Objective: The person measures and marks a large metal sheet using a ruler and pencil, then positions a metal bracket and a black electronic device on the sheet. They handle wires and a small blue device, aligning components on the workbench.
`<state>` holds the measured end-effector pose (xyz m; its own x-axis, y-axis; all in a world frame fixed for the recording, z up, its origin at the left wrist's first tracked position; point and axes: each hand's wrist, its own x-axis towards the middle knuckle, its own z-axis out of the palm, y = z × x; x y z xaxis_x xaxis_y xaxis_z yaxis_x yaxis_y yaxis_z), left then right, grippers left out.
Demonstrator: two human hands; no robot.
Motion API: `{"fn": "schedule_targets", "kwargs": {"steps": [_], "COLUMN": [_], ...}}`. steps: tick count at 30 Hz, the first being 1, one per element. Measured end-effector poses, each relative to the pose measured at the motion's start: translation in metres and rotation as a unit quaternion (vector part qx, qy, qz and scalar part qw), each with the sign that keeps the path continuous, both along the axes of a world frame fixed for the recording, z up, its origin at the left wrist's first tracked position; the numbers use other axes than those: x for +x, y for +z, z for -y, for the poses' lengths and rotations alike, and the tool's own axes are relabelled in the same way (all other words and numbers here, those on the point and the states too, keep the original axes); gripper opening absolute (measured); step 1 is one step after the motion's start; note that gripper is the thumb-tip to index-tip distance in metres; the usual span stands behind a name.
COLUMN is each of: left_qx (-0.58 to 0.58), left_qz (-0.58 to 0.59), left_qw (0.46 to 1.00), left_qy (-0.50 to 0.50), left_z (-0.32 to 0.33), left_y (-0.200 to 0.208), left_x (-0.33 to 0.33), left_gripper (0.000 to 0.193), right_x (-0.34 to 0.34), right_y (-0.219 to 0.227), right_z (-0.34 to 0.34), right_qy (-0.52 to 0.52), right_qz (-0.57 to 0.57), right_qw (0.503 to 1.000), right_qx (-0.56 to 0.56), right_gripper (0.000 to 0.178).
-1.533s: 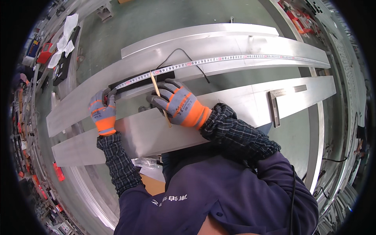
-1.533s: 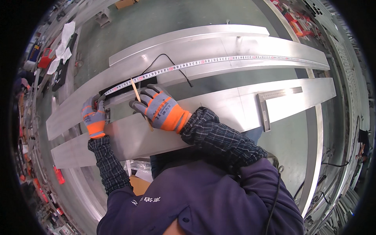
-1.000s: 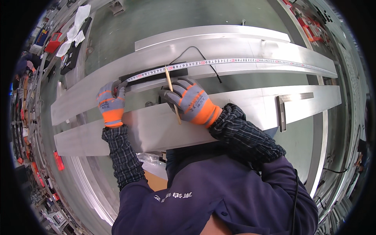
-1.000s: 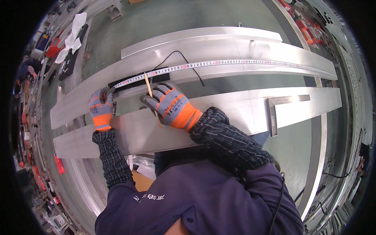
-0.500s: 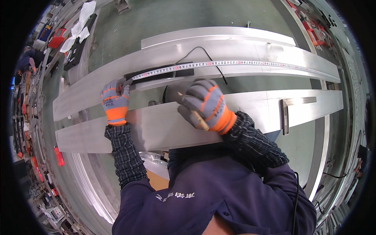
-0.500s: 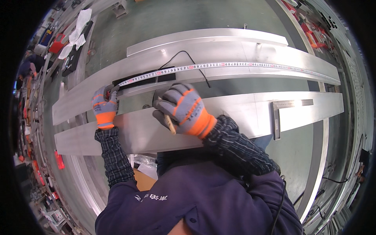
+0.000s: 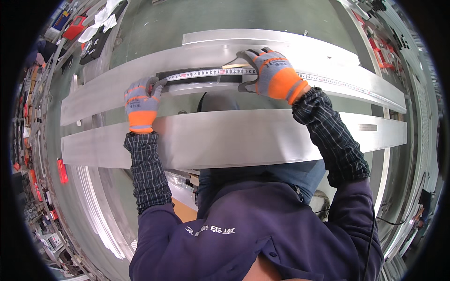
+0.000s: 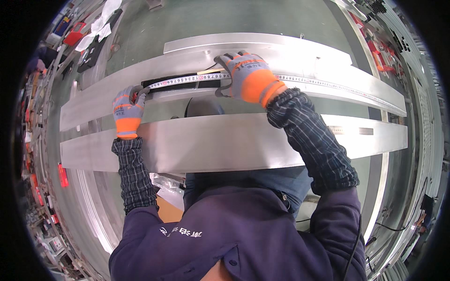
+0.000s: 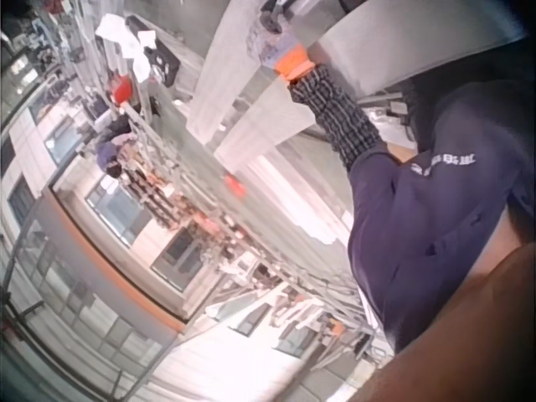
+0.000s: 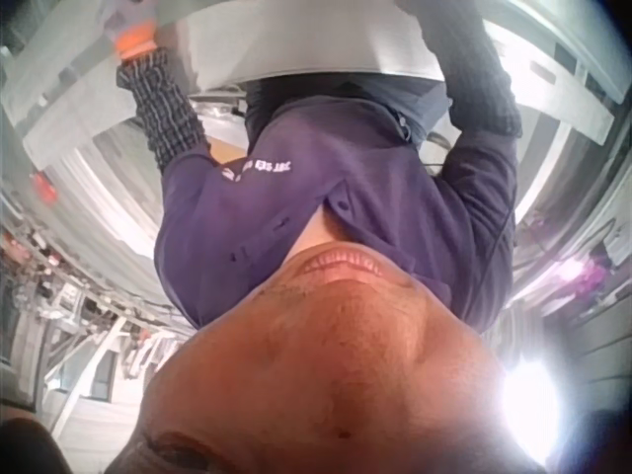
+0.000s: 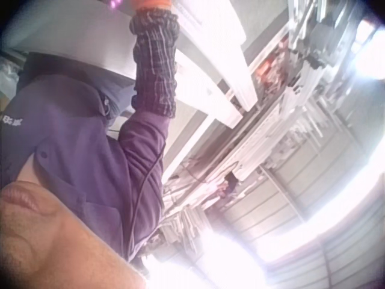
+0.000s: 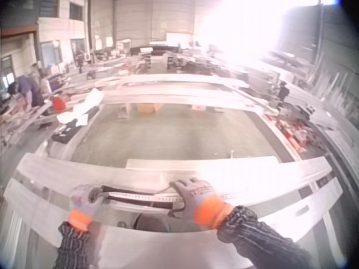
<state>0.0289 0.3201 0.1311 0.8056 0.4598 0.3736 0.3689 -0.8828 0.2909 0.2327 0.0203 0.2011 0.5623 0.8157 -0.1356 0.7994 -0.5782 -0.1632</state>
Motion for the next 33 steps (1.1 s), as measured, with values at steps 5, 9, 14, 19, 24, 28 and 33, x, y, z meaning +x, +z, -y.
{"fn": "schedule_targets", "kwargs": {"steps": [5,9,14,19,24,28,33], "left_qx": [0.040,0.039,0.000,0.013,0.025,0.027,-0.002], "left_qz": [0.022,0.004,-0.033,-0.019,0.015,0.012,-0.002], "left_qw": [0.999,0.999,0.999,1.000,0.999,0.999,1.000], "left_qy": [-0.014,-0.007,0.005,-0.011,-0.035,-0.034,-0.030], "left_z": [0.001,0.001,0.007,-0.002,-0.010,-0.010,-0.006], "left_y": [0.000,0.003,0.012,0.001,-0.010,-0.011,-0.006], "left_x": [0.001,-0.002,0.000,-0.001,-0.004,-0.005,-0.003], "left_gripper": [0.022,0.020,0.020,0.024,0.029,0.030,0.028], "right_x": [0.006,0.015,0.035,0.031,0.030,0.032,0.034], "right_y": [-0.002,-0.007,-0.027,-0.042,-0.037,-0.042,-0.047], "right_z": [-0.019,-0.007,0.016,0.024,0.025,0.025,0.029], "right_qy": [-0.005,-0.015,-0.044,-0.037,-0.037,-0.033,-0.031], "right_qz": [-0.011,-0.041,-0.063,-0.017,-0.027,-0.037,-0.038], "right_qw": [0.996,0.998,0.997,0.999,0.999,0.999,0.998], "right_qx": [-0.086,-0.055,-0.026,0.027,0.007,0.012,0.034], "right_gripper": [0.065,0.062,0.064,0.049,0.069,0.071,0.070]}}
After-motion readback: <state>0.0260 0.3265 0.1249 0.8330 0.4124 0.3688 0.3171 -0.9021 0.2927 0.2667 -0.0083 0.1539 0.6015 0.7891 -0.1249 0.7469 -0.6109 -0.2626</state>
